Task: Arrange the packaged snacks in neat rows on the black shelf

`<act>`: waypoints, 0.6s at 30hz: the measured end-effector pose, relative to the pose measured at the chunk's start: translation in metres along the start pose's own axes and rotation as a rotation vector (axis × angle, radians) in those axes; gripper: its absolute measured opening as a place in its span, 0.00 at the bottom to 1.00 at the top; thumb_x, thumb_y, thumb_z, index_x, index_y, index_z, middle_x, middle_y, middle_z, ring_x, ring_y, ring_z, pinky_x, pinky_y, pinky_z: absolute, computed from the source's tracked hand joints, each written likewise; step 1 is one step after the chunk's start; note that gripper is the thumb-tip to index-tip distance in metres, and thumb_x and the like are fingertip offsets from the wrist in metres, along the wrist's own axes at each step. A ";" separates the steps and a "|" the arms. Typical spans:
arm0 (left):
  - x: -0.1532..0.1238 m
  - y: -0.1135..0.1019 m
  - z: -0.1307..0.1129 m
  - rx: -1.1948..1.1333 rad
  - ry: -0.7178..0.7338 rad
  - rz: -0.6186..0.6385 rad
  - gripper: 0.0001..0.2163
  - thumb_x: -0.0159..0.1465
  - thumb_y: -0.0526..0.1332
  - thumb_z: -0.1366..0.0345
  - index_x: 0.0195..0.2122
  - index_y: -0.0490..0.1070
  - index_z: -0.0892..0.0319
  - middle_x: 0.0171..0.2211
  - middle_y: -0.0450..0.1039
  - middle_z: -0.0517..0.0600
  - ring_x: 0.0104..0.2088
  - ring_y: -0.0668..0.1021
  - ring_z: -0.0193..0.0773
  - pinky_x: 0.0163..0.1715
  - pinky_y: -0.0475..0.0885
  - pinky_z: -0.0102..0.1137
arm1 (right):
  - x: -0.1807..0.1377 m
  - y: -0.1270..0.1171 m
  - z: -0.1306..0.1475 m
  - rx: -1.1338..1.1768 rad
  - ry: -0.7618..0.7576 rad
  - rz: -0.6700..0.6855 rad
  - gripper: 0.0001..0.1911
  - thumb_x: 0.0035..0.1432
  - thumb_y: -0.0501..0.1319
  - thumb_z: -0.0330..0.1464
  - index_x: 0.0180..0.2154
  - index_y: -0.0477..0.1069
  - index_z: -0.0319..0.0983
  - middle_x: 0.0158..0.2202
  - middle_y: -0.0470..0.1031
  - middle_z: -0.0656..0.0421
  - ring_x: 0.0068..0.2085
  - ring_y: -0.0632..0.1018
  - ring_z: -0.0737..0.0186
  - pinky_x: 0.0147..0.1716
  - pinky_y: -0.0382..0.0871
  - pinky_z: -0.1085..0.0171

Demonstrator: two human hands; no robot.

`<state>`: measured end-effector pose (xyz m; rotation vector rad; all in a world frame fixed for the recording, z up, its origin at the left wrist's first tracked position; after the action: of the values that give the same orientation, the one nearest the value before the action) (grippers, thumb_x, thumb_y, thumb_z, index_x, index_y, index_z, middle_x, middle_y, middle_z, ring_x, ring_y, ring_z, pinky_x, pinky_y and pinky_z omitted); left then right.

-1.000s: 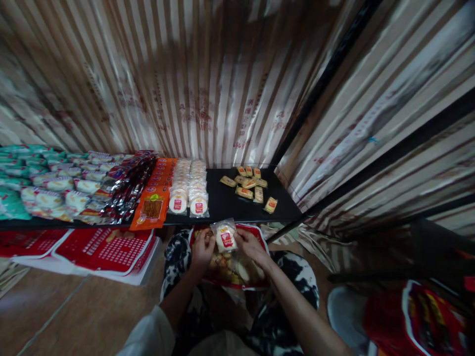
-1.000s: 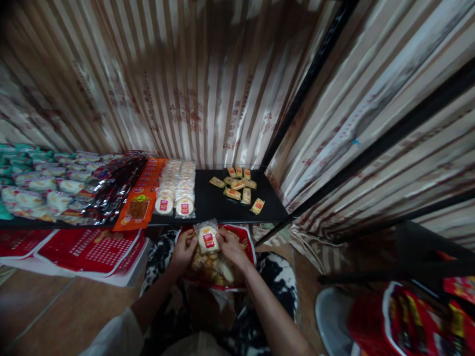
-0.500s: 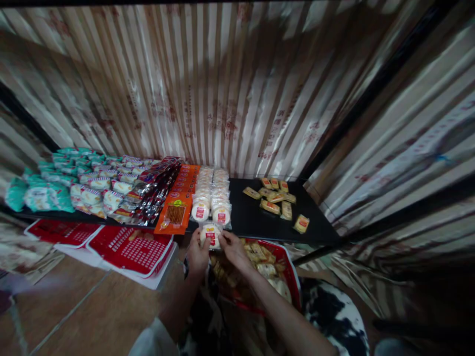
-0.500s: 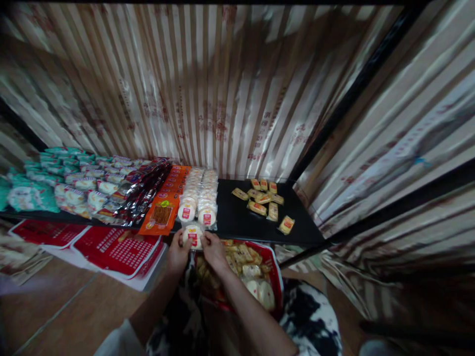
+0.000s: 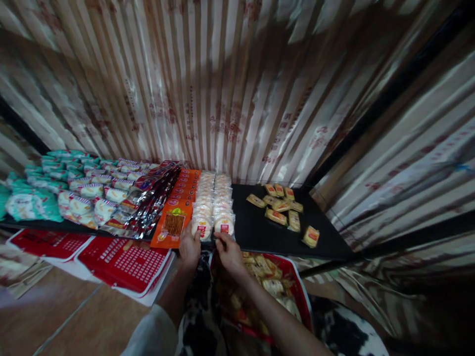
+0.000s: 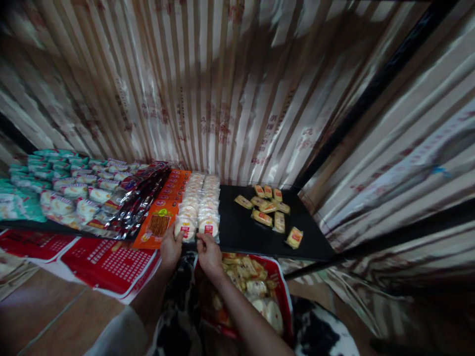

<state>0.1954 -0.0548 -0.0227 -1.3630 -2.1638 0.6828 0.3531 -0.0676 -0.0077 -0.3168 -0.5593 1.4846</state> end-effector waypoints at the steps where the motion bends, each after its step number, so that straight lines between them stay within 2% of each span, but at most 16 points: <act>1: 0.000 0.001 -0.001 0.015 0.011 -0.021 0.21 0.62 0.52 0.62 0.54 0.63 0.64 0.49 0.70 0.61 0.50 0.71 0.47 0.51 0.64 0.39 | -0.001 -0.002 -0.003 -0.003 -0.016 -0.017 0.16 0.55 0.51 0.32 0.41 0.74 0.39 0.43 0.75 0.53 0.46 0.75 0.57 0.48 0.67 0.59; 7: -0.001 -0.001 -0.010 0.020 0.129 -0.159 0.20 0.62 0.51 0.64 0.56 0.60 0.63 0.47 0.68 0.60 0.48 0.69 0.48 0.49 0.65 0.44 | -0.003 -0.012 -0.014 -0.056 -0.069 -0.086 0.14 0.57 0.50 0.30 0.39 0.74 0.40 0.42 0.74 0.54 0.46 0.74 0.59 0.48 0.67 0.59; 11: -0.010 -0.001 -0.018 0.075 0.221 -0.225 0.21 0.63 0.51 0.63 0.57 0.59 0.66 0.51 0.60 0.64 0.52 0.65 0.50 0.51 0.63 0.45 | -0.003 -0.014 -0.016 -0.094 -0.123 -0.145 0.16 0.58 0.50 0.29 0.42 0.73 0.39 0.43 0.71 0.52 0.47 0.72 0.59 0.49 0.67 0.60; 14: -0.017 0.005 -0.021 0.115 0.324 -0.213 0.21 0.63 0.52 0.63 0.55 0.62 0.66 0.54 0.56 0.66 0.55 0.62 0.53 0.51 0.63 0.45 | -0.003 -0.015 -0.017 -0.157 -0.188 -0.182 0.17 0.58 0.50 0.29 0.44 0.73 0.40 0.46 0.69 0.51 0.48 0.70 0.57 0.50 0.66 0.57; 18: -0.017 0.016 -0.016 0.142 0.387 -0.177 0.18 0.63 0.52 0.63 0.52 0.65 0.65 0.53 0.59 0.65 0.54 0.63 0.52 0.51 0.63 0.46 | -0.001 -0.016 -0.020 -0.218 -0.238 -0.186 0.18 0.57 0.51 0.27 0.47 0.73 0.42 0.48 0.68 0.52 0.48 0.68 0.57 0.49 0.66 0.56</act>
<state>0.2230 -0.0619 -0.0235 -1.1090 -1.8611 0.4514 0.3769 -0.0675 -0.0161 -0.2507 -0.9205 1.2905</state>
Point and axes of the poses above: each hand's wrist, its own x-axis towards the middle knuckle, its own y-axis out of the palm, z = x × y, the point moved 5 cm from there along x, towards the middle knuckle
